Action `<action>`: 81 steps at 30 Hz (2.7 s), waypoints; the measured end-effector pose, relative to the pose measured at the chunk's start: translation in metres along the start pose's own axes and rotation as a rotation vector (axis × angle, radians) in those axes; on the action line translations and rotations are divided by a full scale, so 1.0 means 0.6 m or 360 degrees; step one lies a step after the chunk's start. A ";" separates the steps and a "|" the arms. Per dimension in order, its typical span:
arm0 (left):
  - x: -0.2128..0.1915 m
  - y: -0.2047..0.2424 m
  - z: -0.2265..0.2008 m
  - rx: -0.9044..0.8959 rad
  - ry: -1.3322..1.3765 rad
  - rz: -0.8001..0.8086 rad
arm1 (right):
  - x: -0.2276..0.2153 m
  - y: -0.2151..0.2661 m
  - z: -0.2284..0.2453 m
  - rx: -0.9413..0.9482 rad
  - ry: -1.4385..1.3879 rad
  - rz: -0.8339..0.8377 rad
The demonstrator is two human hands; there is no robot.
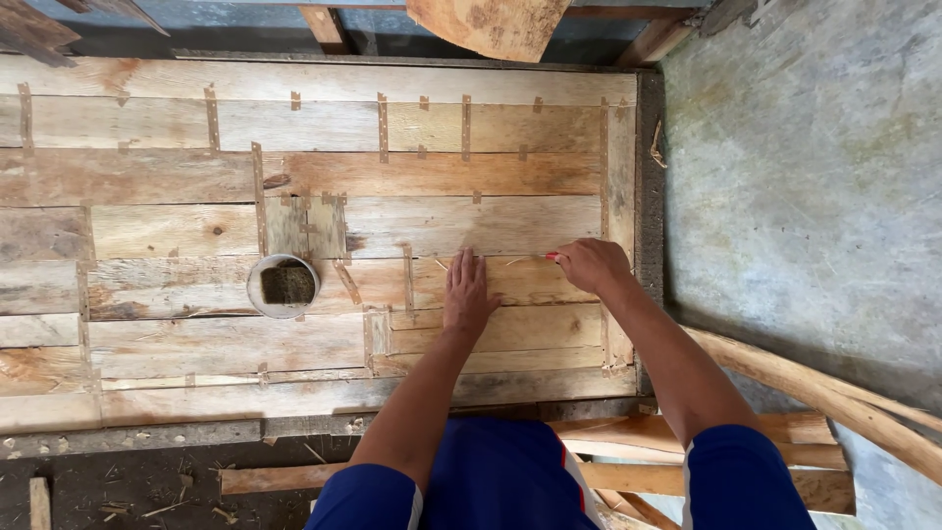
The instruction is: Apply thin strips of wood as inlay or edge banding to a wooden surface.
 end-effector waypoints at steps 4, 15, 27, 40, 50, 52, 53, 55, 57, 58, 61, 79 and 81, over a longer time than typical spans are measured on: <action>0.003 0.000 0.001 0.0015 0.0018 -0.0069 | 0.003 0.004 -0.035 0.0236 0.0021 0.0177; -0.010 -0.008 -0.031 0.0073 -0.0154 0.0136 | 0.017 0.027 -0.084 0.0275 -0.0585 -0.0020; -0.020 0.035 -0.075 0.0721 0.0341 -0.0032 | 0.105 -0.018 -0.026 -0.0224 -0.1342 -0.0911; -0.035 0.034 0.063 0.0085 0.0132 -0.0578 | 0.124 0.015 0.006 -0.0313 -0.0810 -0.0882; -0.063 0.043 0.090 0.0222 0.0153 -0.0568 | 0.161 0.001 -0.001 -0.0115 -0.1497 -0.1049; -0.069 0.042 0.090 0.0222 0.0057 -0.0553 | 0.141 0.005 0.027 -0.0106 -0.1567 -0.1090; -0.061 0.040 0.089 0.0254 -0.0019 -0.0547 | 0.133 0.007 0.041 0.0100 -0.1481 -0.1000; -0.046 0.034 0.084 0.0283 -0.0099 -0.0546 | 0.128 0.001 0.056 0.0297 -0.1394 -0.0908; -0.027 0.027 0.080 0.0221 -0.0160 -0.0525 | 0.135 -0.012 0.058 0.0304 -0.1277 -0.0974; -0.032 0.030 0.071 0.0224 -0.0162 -0.0526 | 0.142 -0.013 0.053 0.0304 -0.1279 -0.0976; -0.035 0.035 0.058 0.0067 0.0132 -0.0351 | 0.153 -0.017 0.038 0.0171 -0.1393 -0.1012; -0.037 -0.002 -0.051 0.0323 -0.0127 0.0056 | 0.171 -0.012 -0.008 0.0066 -0.1453 -0.1030; -0.042 -0.011 -0.058 0.0256 -0.0209 0.0266 | 0.164 -0.015 -0.004 -0.0071 -0.1391 -0.1085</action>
Point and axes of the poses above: each hand's wrist, its own y-axis away from the middle knuckle, its own x-axis out of the palm, z = x × y, the point moved 5 cm from there along -y, towards the middle knuckle, and after that the axes turned 13 degrees about -y, right-handed, at the moved point
